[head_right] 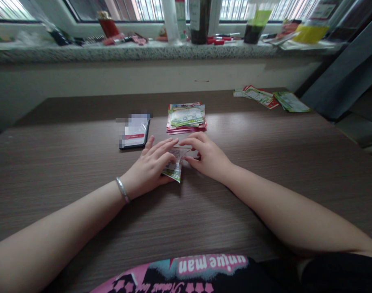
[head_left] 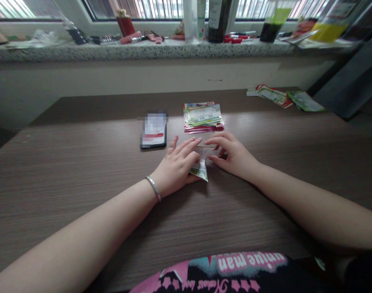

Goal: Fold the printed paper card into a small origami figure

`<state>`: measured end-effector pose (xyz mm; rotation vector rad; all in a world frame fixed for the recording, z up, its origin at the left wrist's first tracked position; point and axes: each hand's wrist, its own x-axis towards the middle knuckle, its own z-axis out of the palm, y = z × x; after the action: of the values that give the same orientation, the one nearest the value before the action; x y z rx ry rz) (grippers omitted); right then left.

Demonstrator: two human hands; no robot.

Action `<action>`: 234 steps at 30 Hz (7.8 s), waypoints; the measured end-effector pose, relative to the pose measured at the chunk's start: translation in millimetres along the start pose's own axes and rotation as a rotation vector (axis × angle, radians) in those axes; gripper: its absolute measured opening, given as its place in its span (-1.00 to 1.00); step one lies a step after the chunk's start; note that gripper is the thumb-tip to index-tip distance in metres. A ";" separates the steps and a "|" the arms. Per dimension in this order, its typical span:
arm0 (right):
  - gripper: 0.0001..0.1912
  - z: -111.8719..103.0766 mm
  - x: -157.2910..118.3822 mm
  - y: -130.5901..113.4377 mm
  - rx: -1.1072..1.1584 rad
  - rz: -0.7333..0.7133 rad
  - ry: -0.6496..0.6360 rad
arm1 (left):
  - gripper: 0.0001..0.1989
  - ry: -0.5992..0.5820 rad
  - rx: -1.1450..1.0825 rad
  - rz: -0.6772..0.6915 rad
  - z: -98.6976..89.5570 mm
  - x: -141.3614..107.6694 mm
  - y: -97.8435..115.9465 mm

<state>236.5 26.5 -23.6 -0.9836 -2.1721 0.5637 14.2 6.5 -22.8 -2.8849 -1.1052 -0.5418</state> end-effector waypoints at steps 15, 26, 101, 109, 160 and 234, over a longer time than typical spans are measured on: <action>-0.82 -9.1 5.1 11.6 -0.326 -0.352 -0.251 | -0.67 -0.147 0.109 0.149 -11.2 -1.8 1.9; -0.79 -10.1 7.8 10.9 -0.361 -0.452 -0.247 | -0.66 -0.221 0.029 0.140 -15.0 -2.0 4.3; -0.74 10.3 2.1 -14.0 0.401 0.372 0.104 | -0.20 0.106 0.033 0.027 -10.8 -4.5 8.8; -0.74 13.4 1.0 -22.5 0.301 0.284 0.098 | -0.20 0.137 -0.013 -0.081 -3.3 -4.7 7.0; -0.88 7.4 -1.7 -27.3 0.314 0.041 0.013 | -0.58 0.357 -0.229 -0.041 -10.1 0.3 6.4; -0.85 14.2 15.0 -39.2 0.349 0.124 0.020 | -0.67 0.534 -0.885 -0.368 -13.0 29.6 16.7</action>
<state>199.9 12.3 -3.0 -0.9284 -1.9176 0.9506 41.4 11.5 0.9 -2.7378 -1.5619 -2.1311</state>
